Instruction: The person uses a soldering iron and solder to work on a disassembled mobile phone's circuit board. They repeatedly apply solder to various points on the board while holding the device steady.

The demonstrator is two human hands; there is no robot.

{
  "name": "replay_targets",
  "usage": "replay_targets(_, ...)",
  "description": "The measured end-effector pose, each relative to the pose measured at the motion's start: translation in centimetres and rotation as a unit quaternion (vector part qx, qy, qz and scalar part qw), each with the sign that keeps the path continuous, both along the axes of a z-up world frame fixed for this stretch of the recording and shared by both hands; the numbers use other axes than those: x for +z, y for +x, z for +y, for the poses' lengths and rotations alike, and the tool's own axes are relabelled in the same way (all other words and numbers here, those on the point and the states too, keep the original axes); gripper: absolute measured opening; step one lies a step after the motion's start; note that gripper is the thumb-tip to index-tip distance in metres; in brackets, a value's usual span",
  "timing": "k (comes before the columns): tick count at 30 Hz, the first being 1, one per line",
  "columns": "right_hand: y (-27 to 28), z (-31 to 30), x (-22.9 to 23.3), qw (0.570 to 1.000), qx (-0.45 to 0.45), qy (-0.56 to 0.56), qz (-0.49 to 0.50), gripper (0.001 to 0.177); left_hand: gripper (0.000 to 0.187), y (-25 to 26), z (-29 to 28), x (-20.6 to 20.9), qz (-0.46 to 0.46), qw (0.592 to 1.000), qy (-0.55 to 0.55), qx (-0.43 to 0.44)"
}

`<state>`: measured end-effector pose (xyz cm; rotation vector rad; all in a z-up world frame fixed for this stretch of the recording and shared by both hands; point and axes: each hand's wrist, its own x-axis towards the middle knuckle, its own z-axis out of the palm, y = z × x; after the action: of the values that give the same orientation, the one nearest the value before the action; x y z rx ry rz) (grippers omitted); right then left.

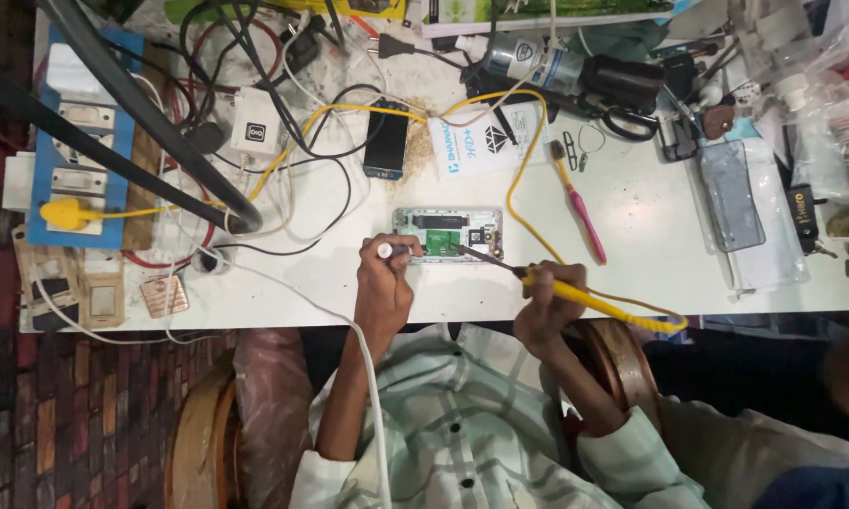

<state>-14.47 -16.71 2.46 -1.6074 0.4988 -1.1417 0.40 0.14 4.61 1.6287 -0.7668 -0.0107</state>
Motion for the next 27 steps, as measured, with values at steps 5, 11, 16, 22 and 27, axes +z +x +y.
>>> replay_targets(5, -0.5, -0.1, -0.4, 0.997, 0.012, 0.075, -0.013, 0.020, 0.016, -0.1, 0.0, -0.1, 0.032, 0.999, 0.013, 0.000)
replay_targets(11, -0.3, 0.8, -0.5, 0.997, 0.013, 0.027, 0.067, 0.022, 0.014, -0.1, 0.3, -0.2, 0.002, 1.000, 0.014, 0.010)
replay_targets(16, 0.2, 0.4, -0.2, 0.995, 0.030, 0.082, 0.046, 0.021, 0.016, 0.0, -0.1, -0.2, 0.045, 0.999, -0.017, 0.003)
replay_targets(22, -0.2, 0.6, -0.5, 0.988, 0.042, 0.141, 0.037, 0.018, 0.014, -0.2, 0.0, -0.5, 0.028, 1.000, 0.001, 0.013)
replay_targets(27, -0.3, 0.4, 0.2, 0.992, 0.057, 0.092, 0.061, 0.019, 0.014, -0.2, 0.0, 0.2, 0.051, 0.999, -0.008, 0.008)
